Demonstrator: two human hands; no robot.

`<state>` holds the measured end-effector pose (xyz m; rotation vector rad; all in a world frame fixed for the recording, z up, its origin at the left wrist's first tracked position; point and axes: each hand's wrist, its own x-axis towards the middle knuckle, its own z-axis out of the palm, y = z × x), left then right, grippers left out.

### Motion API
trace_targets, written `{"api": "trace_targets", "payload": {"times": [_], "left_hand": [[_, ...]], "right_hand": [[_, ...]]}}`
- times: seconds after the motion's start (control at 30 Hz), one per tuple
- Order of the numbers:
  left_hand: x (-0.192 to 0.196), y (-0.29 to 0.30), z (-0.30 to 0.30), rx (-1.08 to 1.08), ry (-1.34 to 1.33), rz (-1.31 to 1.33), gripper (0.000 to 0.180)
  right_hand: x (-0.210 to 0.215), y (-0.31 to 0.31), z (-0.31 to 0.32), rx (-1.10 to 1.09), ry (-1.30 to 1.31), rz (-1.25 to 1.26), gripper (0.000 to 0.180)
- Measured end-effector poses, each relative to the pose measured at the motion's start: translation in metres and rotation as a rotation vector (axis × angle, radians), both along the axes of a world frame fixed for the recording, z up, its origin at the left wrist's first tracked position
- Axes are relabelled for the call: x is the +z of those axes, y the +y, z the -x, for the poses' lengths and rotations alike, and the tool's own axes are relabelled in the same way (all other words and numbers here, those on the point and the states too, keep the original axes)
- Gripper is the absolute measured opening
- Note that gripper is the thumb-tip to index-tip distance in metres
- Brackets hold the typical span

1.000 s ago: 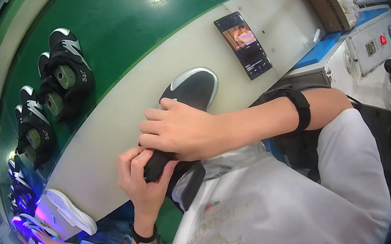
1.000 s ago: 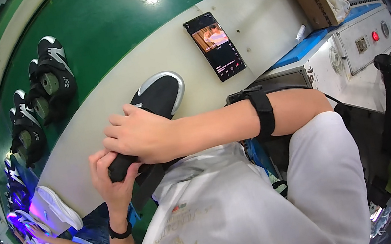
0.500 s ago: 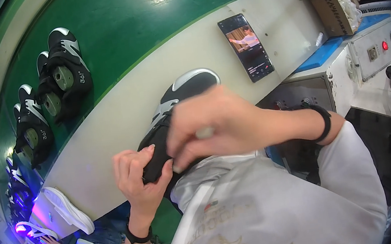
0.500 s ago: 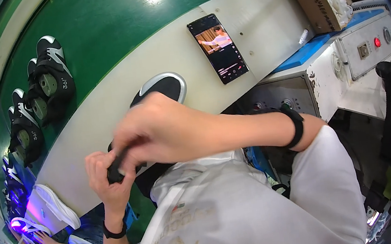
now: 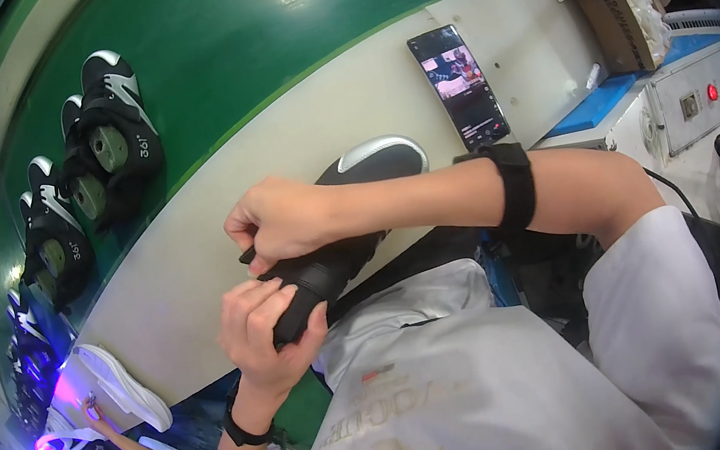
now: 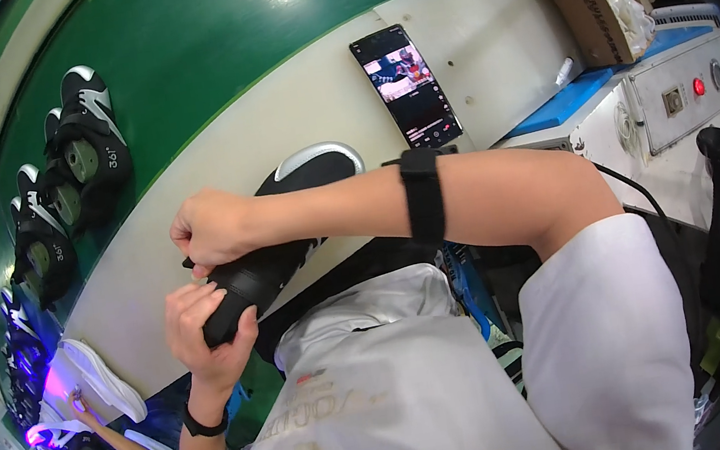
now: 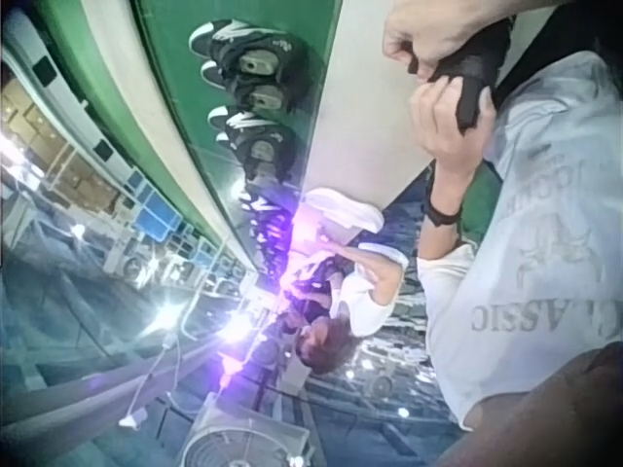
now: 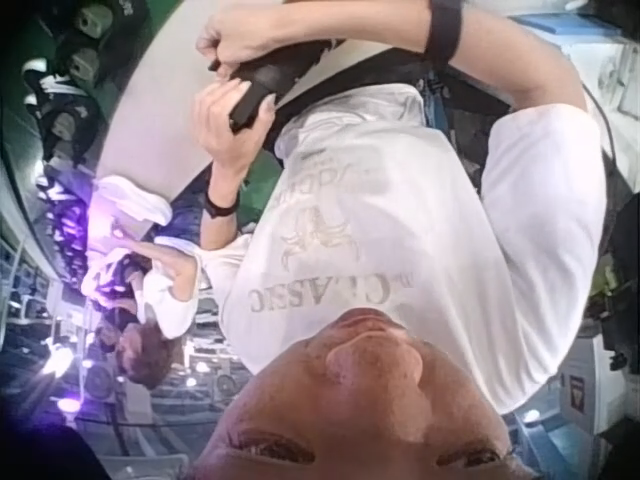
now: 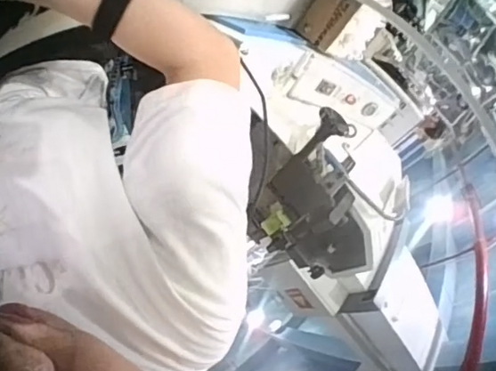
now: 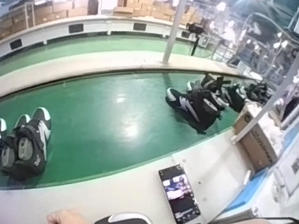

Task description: Attaching straps and finishing components on athletic shoes on a conveyor belt.

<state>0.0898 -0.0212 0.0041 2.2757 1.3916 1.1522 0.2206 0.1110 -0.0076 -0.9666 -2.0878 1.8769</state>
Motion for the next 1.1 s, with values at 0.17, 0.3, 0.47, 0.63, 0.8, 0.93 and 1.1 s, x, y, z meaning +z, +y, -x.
{"api": "trace_targets", "payload": {"times": [0.17, 0.3, 0.47, 0.63, 0.8, 0.93, 1.1], "left_hand": [[0.005, 0.0, -0.005, -0.001, 0.053, 0.018, 0.039], [0.002, -0.01, -0.006, 0.059, 0.106, -0.005, 0.039], [-0.002, -0.053, 0.011, 0.348, 0.035, 0.097, 0.035], [-0.005, -0.033, -0.001, 0.713, -0.065, 0.099, 0.031], [-0.003, -0.016, -0.001, 0.766, -0.006, 0.084, 0.032], [-0.011, -0.035, 0.008, 0.838, -0.07, 0.166, 0.03], [-0.01, -0.075, 0.015, 1.086, -0.025, 0.118, 0.03]], "right_hand": [[-0.018, -0.005, 0.016, 0.094, -0.127, -0.335, 0.01], [-0.018, 0.04, -0.005, 0.134, -0.219, -0.594, 0.01], [0.019, 0.154, -0.168, -0.599, -0.309, -0.877, 0.034], [0.018, 0.241, -0.37, -1.056, -0.726, -1.326, 0.053], [-0.004, 0.288, -0.428, -1.071, -0.887, -1.134, 0.067], [-0.001, 0.287, -0.399, -1.117, -0.934, -0.867, 0.067], [-0.018, 0.294, -0.383, -0.994, -0.75, -0.97, 0.064]]}}
